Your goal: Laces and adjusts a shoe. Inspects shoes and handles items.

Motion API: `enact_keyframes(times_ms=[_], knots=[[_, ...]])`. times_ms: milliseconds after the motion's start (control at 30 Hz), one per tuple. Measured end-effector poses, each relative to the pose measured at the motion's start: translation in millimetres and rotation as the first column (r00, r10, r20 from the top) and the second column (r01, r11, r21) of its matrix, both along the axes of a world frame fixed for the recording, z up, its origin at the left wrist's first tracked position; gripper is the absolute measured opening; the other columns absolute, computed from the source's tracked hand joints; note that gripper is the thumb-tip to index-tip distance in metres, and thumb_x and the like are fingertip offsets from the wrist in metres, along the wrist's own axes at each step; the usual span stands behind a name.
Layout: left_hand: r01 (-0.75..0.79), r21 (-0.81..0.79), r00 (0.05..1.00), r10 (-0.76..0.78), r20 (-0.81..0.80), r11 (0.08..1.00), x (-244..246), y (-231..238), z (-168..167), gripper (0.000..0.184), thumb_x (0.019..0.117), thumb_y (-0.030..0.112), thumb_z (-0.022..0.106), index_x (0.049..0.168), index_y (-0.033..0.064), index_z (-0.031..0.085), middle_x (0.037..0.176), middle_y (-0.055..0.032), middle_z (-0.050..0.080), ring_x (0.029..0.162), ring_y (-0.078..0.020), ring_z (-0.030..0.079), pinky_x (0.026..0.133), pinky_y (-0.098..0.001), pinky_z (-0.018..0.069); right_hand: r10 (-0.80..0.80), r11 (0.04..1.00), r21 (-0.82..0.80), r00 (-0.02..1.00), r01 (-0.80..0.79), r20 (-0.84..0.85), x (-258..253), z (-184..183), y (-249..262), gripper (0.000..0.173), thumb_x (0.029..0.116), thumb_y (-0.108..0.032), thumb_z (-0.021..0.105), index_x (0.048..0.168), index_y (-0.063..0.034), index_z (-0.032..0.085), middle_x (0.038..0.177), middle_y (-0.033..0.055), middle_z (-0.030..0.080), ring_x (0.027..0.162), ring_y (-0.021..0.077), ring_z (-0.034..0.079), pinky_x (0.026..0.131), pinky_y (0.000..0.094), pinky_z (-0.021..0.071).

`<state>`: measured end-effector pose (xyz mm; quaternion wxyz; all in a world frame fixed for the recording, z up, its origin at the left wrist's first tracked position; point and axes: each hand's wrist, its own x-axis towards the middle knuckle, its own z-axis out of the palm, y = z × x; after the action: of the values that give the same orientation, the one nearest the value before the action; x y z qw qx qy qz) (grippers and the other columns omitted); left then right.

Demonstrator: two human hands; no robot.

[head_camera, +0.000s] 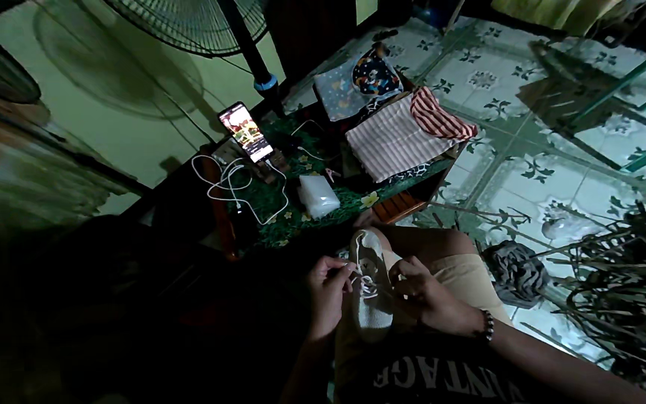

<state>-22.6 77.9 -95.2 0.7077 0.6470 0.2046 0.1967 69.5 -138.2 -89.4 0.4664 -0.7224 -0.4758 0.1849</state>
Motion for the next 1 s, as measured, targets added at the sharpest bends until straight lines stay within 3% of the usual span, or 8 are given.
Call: enact_keyframes(times_ms=[167, 300, 400, 500, 600, 1000], knots=[[0.186, -0.252, 0.981, -0.195, -0.014, 0.95, -1.4, 7.5, 11.7, 0.002, 0.102, 0.003, 0.051, 0.104, 0.0019, 0.052, 0.096, -0.016, 0.075, 0.058, -0.0121, 0.065, 0.051, -0.0224, 0.052, 0.009, 0.985, 0.171, 0.995, 0.008, -0.095, 1.5, 0.2, 3.7, 0.019, 0.0915, -0.019, 0.067, 0.08, -0.0042, 0.071, 0.108, 0.0109, 0.063, 0.114, 0.0189, 0.054, 0.099, 0.0338, 0.0458], [0.227, -0.406, 0.972, -0.232, 0.037, 0.885, -2.3, 4.1, 11.9, 0.005, 0.1039, 0.004, 0.046, 0.105, 0.0062, 0.051, 0.098, -0.0139, 0.075, 0.056, -0.0087, 0.064, 0.05, -0.0188, 0.051, 0.134, 0.941, 0.334, 0.968, -0.057, -0.211, -1.6, 3.0, 10.3, 0.02, 0.0937, -0.013, 0.067, 0.08, 0.0011, 0.067, 0.118, 0.0133, 0.064, 0.114, 0.013, 0.06, 0.093, 0.0262, 0.0535], [0.195, -0.418, 0.979, -0.201, 0.029, 0.887, -1.2, 2.3, 9.4, 0.004, 0.1037, 0.006, 0.048, 0.104, 0.0059, 0.052, 0.093, -0.0127, 0.073, 0.054, -0.0081, 0.061, 0.048, -0.0184, 0.0493, 0.211, 0.924, 0.367, 0.946, -0.111, -0.246, -1.9, 2.1, 13.7, 0.019, 0.0959, -0.009, 0.065, 0.081, 0.0027, 0.065, 0.12, 0.0149, 0.069, 0.117, 0.0174, 0.063, 0.097, 0.032, 0.0548], [0.129, -0.415, 0.989, -0.145, -0.007, 0.901, 2.3, -3.1, 13.0, 0.003, 0.1036, 0.005, 0.051, 0.103, 0.0041, 0.053, 0.085, -0.0104, 0.07, 0.051, -0.006, 0.057, 0.045, -0.0164, 0.0457, 0.221, 0.928, 0.351, 0.941, -0.122, -0.258, -1.4, 0.5, 14.7, 0.017, 0.097, -0.008, 0.064, 0.085, 0.0033, 0.067, 0.108, 0.0129, 0.072, 0.104, 0.0139, 0.067, 0.091, 0.029, 0.0554], [0.07, -0.369, 0.996, -0.083, -0.02, 0.927, 6.8, -8.0, 17.4, 0.002, 0.1017, 0.003, 0.054, 0.1, 0.0018, 0.054, 0.08, -0.0104, 0.068, 0.05, -0.006, 0.055, 0.044, -0.0164, 0.0434, 0.186, 0.95, 0.291, 0.95, -0.109, -0.25, -2.7, 0.2, 14.6, 0.017, 0.0976, -0.008, 0.061, 0.086, 0.0031, 0.067, 0.098, 0.0112, 0.069, 0.095, 0.0118, 0.064, 0.084, 0.0263, 0.0538], [-0.074, -0.286, 0.997, 0.072, -0.016, 0.955, 14.9, -7.7, 8.0, 0.005, 0.0976, -0.003, 0.057, 0.096, 0.001, 0.054, 0.074, -0.0091, 0.066, 0.047, -0.0052, 0.049, 0.042, -0.0166, 0.038, 0.109, 0.986, 0.152, 0.961, -0.072, -0.255, -12.3, -2.1, 7.9, 0.017, 0.0986, -0.01, 0.058, 0.087, 0.0017, 0.063, 0.09, 0.0095, 0.061, 0.083, 0.01, 0.058, 0.075, 0.0238, 0.049]])
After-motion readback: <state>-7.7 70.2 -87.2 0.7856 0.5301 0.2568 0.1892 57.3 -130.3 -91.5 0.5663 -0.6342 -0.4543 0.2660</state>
